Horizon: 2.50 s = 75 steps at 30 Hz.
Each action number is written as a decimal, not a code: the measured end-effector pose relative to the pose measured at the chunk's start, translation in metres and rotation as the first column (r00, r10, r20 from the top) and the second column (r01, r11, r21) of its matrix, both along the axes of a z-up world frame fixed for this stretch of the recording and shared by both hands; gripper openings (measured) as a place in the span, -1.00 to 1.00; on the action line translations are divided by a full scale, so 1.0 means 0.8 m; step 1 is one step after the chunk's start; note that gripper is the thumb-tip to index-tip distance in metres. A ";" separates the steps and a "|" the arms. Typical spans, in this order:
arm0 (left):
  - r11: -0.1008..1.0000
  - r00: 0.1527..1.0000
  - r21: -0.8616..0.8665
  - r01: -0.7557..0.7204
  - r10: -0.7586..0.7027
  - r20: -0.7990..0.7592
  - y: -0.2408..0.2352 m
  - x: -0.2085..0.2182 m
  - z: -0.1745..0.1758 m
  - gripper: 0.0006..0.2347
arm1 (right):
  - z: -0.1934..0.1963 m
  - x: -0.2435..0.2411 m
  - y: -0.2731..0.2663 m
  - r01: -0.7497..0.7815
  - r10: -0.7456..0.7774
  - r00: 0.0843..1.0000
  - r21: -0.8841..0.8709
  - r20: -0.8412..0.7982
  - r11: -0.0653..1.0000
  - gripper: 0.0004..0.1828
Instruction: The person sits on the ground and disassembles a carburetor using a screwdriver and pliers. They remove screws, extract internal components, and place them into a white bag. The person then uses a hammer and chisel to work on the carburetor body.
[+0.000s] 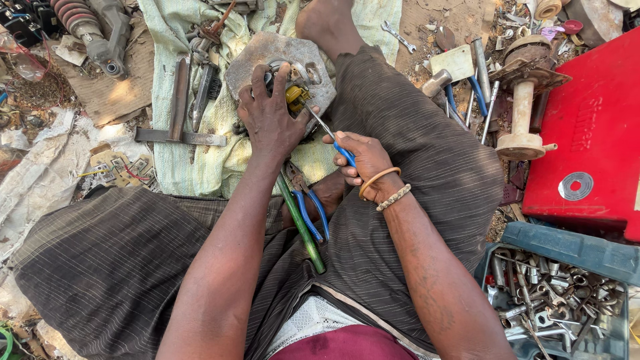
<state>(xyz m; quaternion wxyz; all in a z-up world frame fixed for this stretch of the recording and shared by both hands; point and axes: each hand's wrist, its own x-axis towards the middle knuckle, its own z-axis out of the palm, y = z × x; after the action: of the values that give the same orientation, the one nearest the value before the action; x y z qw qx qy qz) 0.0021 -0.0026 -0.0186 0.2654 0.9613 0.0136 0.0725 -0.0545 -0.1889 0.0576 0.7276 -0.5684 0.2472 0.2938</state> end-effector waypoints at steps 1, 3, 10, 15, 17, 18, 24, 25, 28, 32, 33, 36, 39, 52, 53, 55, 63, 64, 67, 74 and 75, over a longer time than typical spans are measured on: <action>1.000 1.000 -0.001 -0.003 0.003 0.000 -0.002 0.000 0.000 -0.19 | 0.000 0.000 -0.001 -0.003 0.003 1.000 -0.014 -0.002 1.000 -0.65; 1.000 1.000 0.000 -0.010 0.010 0.001 -0.002 0.001 0.000 -0.19 | -0.001 0.001 0.000 -0.011 0.011 1.000 -0.039 -0.005 0.999 -0.65; 0.999 0.999 -0.008 0.038 -0.038 -0.007 0.006 -0.003 0.009 -0.10 | 0.001 0.018 -0.010 0.065 -0.016 0.978 0.230 -0.207 0.971 -0.66; 0.993 0.994 -0.050 0.108 -0.109 -0.010 0.013 -0.006 0.017 -0.08 | 0.016 0.029 -0.011 -0.080 0.071 0.991 -0.077 -0.110 0.994 -0.68; 0.992 0.992 -0.038 0.123 -0.124 -0.017 0.010 -0.004 0.020 -0.07 | 0.022 0.026 -0.004 -0.087 0.068 0.990 -0.165 -0.121 0.982 -0.68; 0.991 0.992 -0.028 0.128 -0.129 -0.017 0.010 -0.001 0.021 -0.07 | 0.024 0.025 0.000 -0.093 0.069 0.990 -0.206 -0.121 0.974 -0.67; 0.988 0.983 -0.017 0.154 -0.151 0.102 0.012 -0.010 0.015 -0.10 | 0.009 0.013 -0.012 0.082 -0.027 0.966 0.204 -0.256 0.976 -0.61; 0.988 0.985 -0.016 0.156 -0.154 0.080 0.010 -0.008 0.015 -0.09 | 0.006 0.014 -0.018 0.048 -0.006 0.974 0.180 -0.226 0.982 -0.60; 0.989 0.988 -0.009 0.150 -0.149 0.035 0.013 -0.005 0.021 -0.08 | -0.002 0.015 -0.021 -0.024 0.041 0.987 0.103 -0.158 0.994 -0.59; 0.984 0.985 -0.047 0.170 -0.168 0.032 0.012 -0.014 0.019 -0.10 | -0.012 -0.006 -0.017 -0.049 0.039 0.995 -0.112 -0.087 0.993 -0.58; 0.983 0.983 -0.048 0.178 -0.176 0.049 0.015 -0.008 0.017 -0.10 | -0.015 -0.003 -0.014 -0.063 0.057 0.998 -0.176 -0.042 0.982 -0.57; 0.985 0.985 -0.006 0.171 -0.171 -0.002 0.013 0.002 0.014 -0.10 | -0.020 0.002 -0.002 0.023 0.493 0.616 -0.640 0.615 0.768 -0.76; 0.985 0.980 0.081 0.150 -0.159 0.118 0.015 0.004 0.021 -0.19 | -0.012 -0.007 0.009 0.284 0.868 0.480 -0.959 0.127 -0.017 -0.79; 0.975 0.993 -0.207 0.080 -0.095 -0.067 0.035 0.016 0.015 -0.30 | -0.030 -0.025 -0.009 -0.213 0.703 0.710 -0.947 0.017 0.238 -0.57; 0.961 0.997 -0.276 0.028 -0.048 -0.067 0.041 0.015 0.011 -0.30 | -0.034 -0.028 -0.007 -0.234 0.741 0.672 -0.948 0.002 0.215 -0.56; 0.944 0.997 -0.329 -0.001 -0.025 -0.076 0.050 0.016 0.007 -0.31 | -0.040 -0.027 -0.001 -0.271 0.791 0.612 -0.942 -0.013 0.195 -0.52; 0.937 0.991 -0.350 0.000 -0.048 -0.126 0.057 0.003 0.016 -0.45 | -0.054 -0.019 0.011 -0.417 0.864 0.498 -0.894 -0.075 0.163 -0.46; 0.925 0.995 -0.379 -0.011 -0.028 -0.095 0.058 -0.001 0.021 -0.46 | -0.053 -0.017 0.011 -0.409 0.864 0.499 -0.896 -0.063 0.171 -0.46; 0.845 0.999 -0.532 -0.045 0.026 -0.044 0.064 -0.024 0.037 -0.45 | -0.046 -0.016 0.011 -0.390 0.858 0.512 -0.901 -0.042 0.188 -0.48; 0.248 0.978 -0.947 -0.206 0.014 -0.209 0.078 -0.081 0.077 -0.40 | -0.008 -0.004 0.039 -0.174 0.749 0.627 -0.899 0.213 0.402 -0.58; 0.118 0.981 -0.974 -0.193 0.000 -0.194 0.075 -0.086 0.081 -0.40 | -0.003 -0.004 0.041 -0.129 0.715 0.652 -0.892 0.253 0.433 -0.59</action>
<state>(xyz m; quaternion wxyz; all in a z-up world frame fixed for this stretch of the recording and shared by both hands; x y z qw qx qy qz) -0.0665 0.0572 0.0465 0.8270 0.5445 0.1396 -0.0080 -0.0576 -0.1557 0.0552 0.3092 -0.9402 -0.0560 0.1314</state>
